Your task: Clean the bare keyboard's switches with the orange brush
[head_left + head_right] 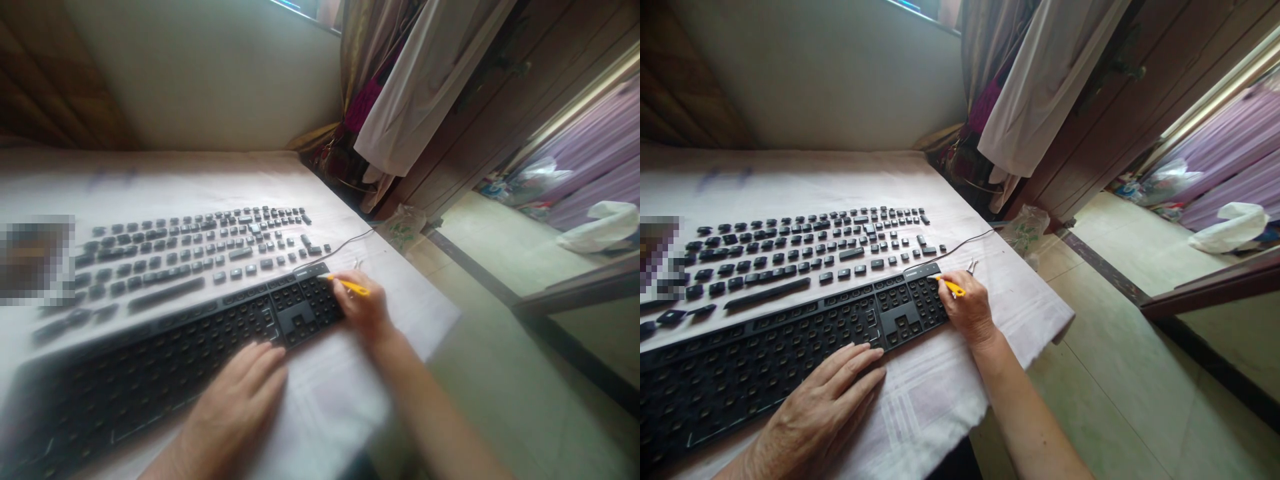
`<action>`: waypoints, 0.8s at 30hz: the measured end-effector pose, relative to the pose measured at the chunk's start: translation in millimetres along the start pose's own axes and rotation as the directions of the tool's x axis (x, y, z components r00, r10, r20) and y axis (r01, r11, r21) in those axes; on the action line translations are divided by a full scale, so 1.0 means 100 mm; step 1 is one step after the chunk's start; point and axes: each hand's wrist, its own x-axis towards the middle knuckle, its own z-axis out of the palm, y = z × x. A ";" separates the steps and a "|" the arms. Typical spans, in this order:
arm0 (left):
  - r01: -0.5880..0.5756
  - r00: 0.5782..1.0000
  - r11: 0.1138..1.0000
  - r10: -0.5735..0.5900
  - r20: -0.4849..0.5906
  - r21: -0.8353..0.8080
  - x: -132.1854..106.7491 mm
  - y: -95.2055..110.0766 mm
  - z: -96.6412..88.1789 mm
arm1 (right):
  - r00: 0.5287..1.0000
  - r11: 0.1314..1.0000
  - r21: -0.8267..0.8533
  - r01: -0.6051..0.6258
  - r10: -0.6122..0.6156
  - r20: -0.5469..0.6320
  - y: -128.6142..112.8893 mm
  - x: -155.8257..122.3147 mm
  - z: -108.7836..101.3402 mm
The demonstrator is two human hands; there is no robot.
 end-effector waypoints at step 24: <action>0.013 1.000 1.000 -0.013 -0.015 -0.011 0.01 0.02 -0.01 | 0.999 0.999 -0.039 -0.038 0.038 0.013 -0.09 -0.02 0.04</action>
